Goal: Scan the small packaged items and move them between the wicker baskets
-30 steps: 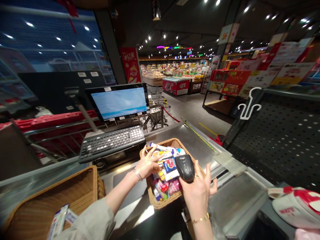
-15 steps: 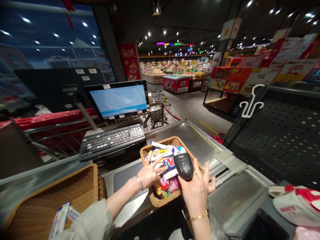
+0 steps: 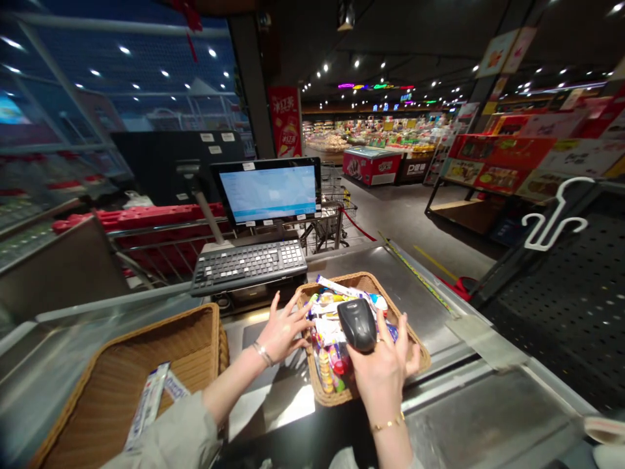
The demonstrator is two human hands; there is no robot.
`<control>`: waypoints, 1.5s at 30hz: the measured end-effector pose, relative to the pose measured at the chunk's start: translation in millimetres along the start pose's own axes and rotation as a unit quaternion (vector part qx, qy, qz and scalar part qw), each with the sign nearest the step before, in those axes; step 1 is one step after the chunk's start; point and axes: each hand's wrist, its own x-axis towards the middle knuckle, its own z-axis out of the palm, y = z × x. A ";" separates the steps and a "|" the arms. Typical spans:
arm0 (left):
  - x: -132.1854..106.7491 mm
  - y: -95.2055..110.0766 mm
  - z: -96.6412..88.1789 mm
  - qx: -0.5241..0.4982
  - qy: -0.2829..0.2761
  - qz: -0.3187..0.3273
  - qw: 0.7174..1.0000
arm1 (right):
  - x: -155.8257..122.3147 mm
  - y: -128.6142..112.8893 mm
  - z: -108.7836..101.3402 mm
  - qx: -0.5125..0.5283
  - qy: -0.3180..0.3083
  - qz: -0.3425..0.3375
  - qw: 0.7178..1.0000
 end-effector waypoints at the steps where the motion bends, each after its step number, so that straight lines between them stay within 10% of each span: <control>1: -8.8 -6.3 -2.9 0.013 0.009 -0.030 0.999 | 0.0 -4.4 1.5 0.002 -0.008 -0.004 1.000; 20: -197.1 -91.5 -43.9 0.110 0.072 -0.377 0.917 | -31.5 -109.8 25.9 0.095 -0.102 -0.176 0.974; 31: -276.4 -121.9 -54.2 0.120 0.001 -0.424 0.898 | -68.7 -144.9 36.1 0.124 -0.181 -0.246 0.944; 45: -316.2 -173.2 -25.1 0.131 -0.132 -0.399 0.898 | -92.2 -169.2 36.9 0.148 -0.181 -0.294 0.927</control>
